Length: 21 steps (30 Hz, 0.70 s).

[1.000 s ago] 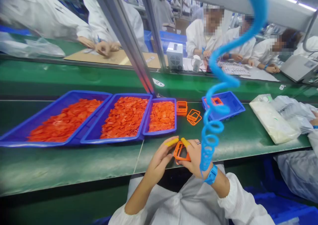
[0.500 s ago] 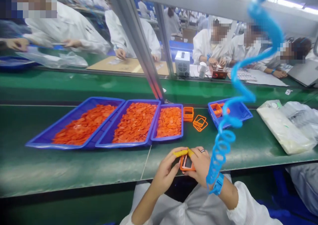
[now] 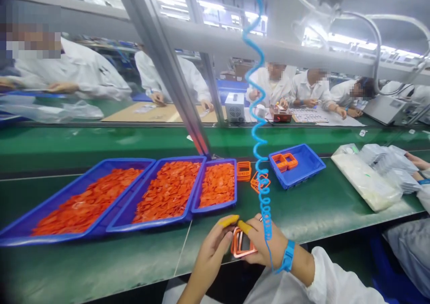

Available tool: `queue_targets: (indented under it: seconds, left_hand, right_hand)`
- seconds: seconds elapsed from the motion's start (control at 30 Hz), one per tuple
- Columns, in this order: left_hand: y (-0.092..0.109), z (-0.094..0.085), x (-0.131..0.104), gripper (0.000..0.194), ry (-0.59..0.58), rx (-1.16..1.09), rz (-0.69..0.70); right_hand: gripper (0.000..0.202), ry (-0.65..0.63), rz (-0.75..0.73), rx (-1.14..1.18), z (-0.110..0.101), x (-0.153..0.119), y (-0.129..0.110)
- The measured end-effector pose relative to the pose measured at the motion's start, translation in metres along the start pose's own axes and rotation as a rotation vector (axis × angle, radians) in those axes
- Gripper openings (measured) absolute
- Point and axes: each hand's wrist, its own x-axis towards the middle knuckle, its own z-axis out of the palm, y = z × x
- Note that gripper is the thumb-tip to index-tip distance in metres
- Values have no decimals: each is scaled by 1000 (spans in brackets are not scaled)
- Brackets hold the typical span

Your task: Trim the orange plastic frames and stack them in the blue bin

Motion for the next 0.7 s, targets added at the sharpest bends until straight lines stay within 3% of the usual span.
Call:
queue_targets:
  seconds: [0.23, 0.37, 0.57, 0.7]
  left_hand:
    - [3, 11, 0, 36, 58, 292, 134]
    - [2, 21, -7, 43, 36, 340, 83]
    - [-5, 32, -13, 57, 1, 14, -78]
    - [-6, 39, -5, 65, 36, -297, -164]
  right_hand:
    - [84, 104, 124, 22, 11, 2, -1]
    - [78, 117, 162, 16, 9, 4, -6]
    - [83, 205, 121, 83, 16, 2, -1]
    - [84, 358, 113, 228, 19, 3, 8]
